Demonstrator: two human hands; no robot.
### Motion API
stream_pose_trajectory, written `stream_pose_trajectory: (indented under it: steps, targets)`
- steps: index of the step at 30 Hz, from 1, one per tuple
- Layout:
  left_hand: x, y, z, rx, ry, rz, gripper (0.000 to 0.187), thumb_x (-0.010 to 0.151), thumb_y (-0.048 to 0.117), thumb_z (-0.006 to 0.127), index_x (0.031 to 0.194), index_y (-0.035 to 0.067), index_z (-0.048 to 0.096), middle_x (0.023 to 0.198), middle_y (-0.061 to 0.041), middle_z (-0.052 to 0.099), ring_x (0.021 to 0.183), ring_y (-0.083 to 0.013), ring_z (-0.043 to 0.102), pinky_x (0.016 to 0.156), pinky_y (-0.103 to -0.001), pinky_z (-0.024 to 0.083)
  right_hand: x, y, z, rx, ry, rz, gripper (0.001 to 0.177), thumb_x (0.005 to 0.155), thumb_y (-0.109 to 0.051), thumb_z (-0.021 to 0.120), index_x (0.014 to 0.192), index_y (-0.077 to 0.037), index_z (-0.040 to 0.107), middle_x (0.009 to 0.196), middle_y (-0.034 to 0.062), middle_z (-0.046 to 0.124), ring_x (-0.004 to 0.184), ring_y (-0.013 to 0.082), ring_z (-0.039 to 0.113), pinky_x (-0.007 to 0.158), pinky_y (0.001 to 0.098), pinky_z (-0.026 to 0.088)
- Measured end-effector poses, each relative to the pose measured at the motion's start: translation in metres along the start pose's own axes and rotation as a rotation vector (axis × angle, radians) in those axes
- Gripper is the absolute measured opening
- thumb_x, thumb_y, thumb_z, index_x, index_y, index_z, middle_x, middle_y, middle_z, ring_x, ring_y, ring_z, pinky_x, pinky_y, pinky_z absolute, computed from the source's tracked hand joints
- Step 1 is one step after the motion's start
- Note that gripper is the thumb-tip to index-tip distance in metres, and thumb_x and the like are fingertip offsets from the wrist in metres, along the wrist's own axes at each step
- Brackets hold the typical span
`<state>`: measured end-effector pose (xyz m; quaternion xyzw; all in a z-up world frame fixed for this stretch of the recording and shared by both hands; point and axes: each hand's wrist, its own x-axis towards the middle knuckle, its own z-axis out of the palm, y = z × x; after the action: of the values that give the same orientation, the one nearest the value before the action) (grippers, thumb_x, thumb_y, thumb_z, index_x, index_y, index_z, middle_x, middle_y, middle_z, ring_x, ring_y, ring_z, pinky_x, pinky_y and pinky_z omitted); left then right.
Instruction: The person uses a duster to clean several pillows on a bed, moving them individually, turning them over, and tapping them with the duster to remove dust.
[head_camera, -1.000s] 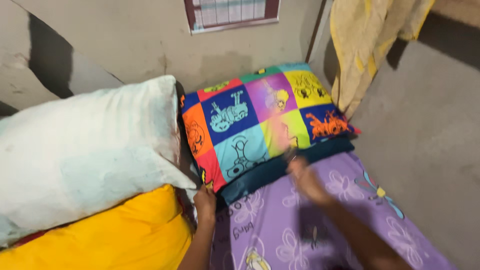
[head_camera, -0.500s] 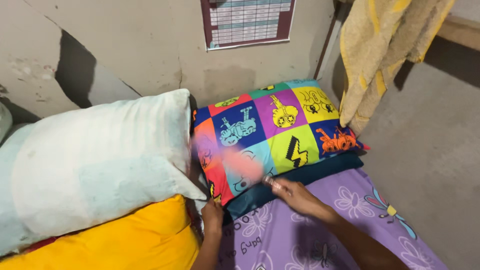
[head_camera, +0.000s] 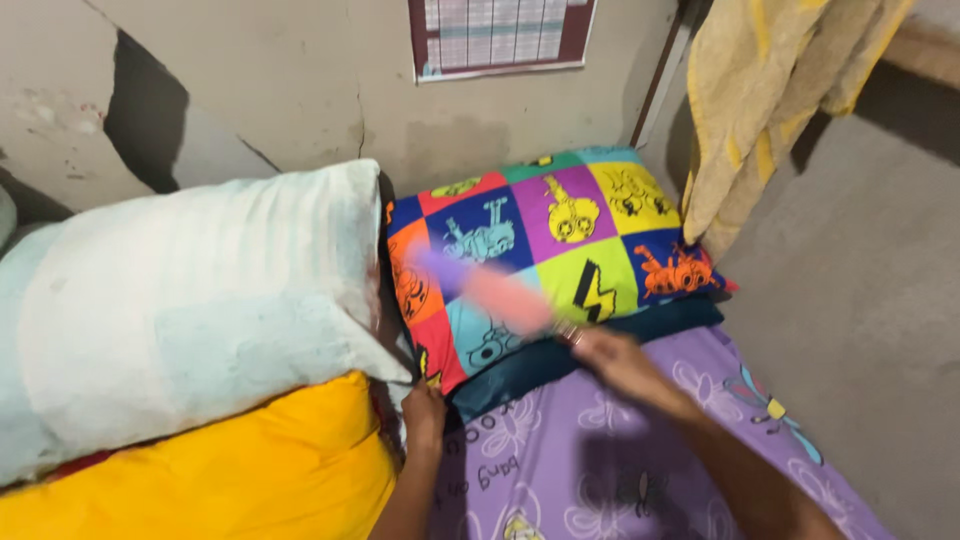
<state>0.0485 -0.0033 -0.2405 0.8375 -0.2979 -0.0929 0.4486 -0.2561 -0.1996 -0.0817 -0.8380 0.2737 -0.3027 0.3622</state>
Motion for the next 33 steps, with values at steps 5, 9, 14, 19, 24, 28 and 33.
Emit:
stream_pose_trajectory:
  steps: [5, 9, 14, 19, 24, 28, 33]
  targets:
    - [-0.007, 0.015, -0.01, -0.048, 0.009, -0.053, 0.021, 0.094, 0.017, 0.064, 0.106, 0.003, 0.072, 0.09, -0.029, 0.071, 0.089, -0.0464, 0.071, 0.077, -0.052, 0.056, 0.029, 0.041, -0.034, -0.121, 0.404, 0.46, 0.043, 0.115, -0.041, 0.052, 0.111, -0.001, 0.067, 0.09, 0.0197, 0.066, 0.08, 0.0298, 0.064, 0.073, 0.0469, 0.049]
    - [0.004, 0.01, -0.001, -0.022, 0.027, -0.02, 0.02, 0.092, 0.014, 0.064, 0.107, 0.001, 0.071, 0.088, -0.03, 0.07, 0.088, -0.0473, 0.069, 0.076, -0.053, 0.055, -0.006, 0.02, 0.032, -0.064, 0.239, 0.103, 0.036, 0.103, -0.039, 0.055, 0.113, -0.005, 0.065, 0.084, 0.0119, 0.068, 0.076, 0.02, 0.064, 0.068, 0.0393, 0.054]
    - [0.004, -0.003, 0.005, -0.001, 0.007, -0.007, 0.02, 0.095, 0.016, 0.063, 0.099, -0.001, 0.071, 0.086, -0.029, 0.071, 0.086, -0.0463, 0.071, 0.076, -0.053, 0.055, -0.018, -0.014, -0.014, 0.017, 0.169, 0.149, 0.032, 0.102, -0.035, 0.057, 0.109, -0.006, 0.067, 0.084, 0.0081, 0.069, 0.074, 0.0174, 0.062, 0.068, 0.0385, 0.053]
    - [-0.004, 0.006, -0.002, -0.016, -0.001, -0.039, 0.02, 0.094, 0.015, 0.064, 0.101, -0.002, 0.071, 0.084, -0.029, 0.07, 0.083, -0.0457, 0.071, 0.074, -0.054, 0.055, 0.024, 0.014, -0.016, -0.198, 0.468, 0.418, 0.038, 0.112, -0.034, 0.047, 0.101, -0.003, 0.065, 0.089, 0.0163, 0.067, 0.083, 0.0302, 0.065, 0.078, 0.0444, 0.051]
    - [0.002, 0.003, -0.001, -0.081, -0.018, -0.073, 0.022, 0.091, 0.012, 0.06, 0.107, 0.001, 0.07, 0.079, -0.026, 0.072, 0.074, -0.0412, 0.074, 0.072, -0.05, 0.056, -0.015, -0.014, 0.026, 0.004, -0.157, 0.081, 0.03, 0.099, -0.032, 0.058, 0.111, -0.006, 0.066, 0.099, 0.0138, 0.07, 0.091, 0.0221, 0.066, 0.081, 0.04, 0.052]
    - [0.001, 0.007, -0.006, -0.057, -0.048, -0.082, 0.022, 0.096, 0.016, 0.059, 0.104, -0.001, 0.071, 0.078, -0.026, 0.071, 0.072, -0.0378, 0.074, 0.067, -0.049, 0.056, 0.036, -0.003, -0.014, -0.026, 0.274, 0.449, 0.03, 0.106, -0.03, 0.053, 0.107, -0.004, 0.068, 0.086, 0.0208, 0.066, 0.078, 0.0277, 0.061, 0.073, 0.0436, 0.05]
    - [0.005, 0.011, -0.006, -0.112, -0.059, -0.139, 0.023, 0.099, 0.017, 0.058, 0.101, -0.002, 0.072, 0.076, -0.025, 0.071, 0.068, -0.0357, 0.074, 0.065, -0.049, 0.056, 0.014, -0.004, 0.059, -0.1, 0.097, 0.145, 0.04, 0.108, -0.038, 0.049, 0.105, -0.002, 0.067, 0.092, 0.0168, 0.068, 0.084, 0.025, 0.064, 0.077, 0.0423, 0.049]
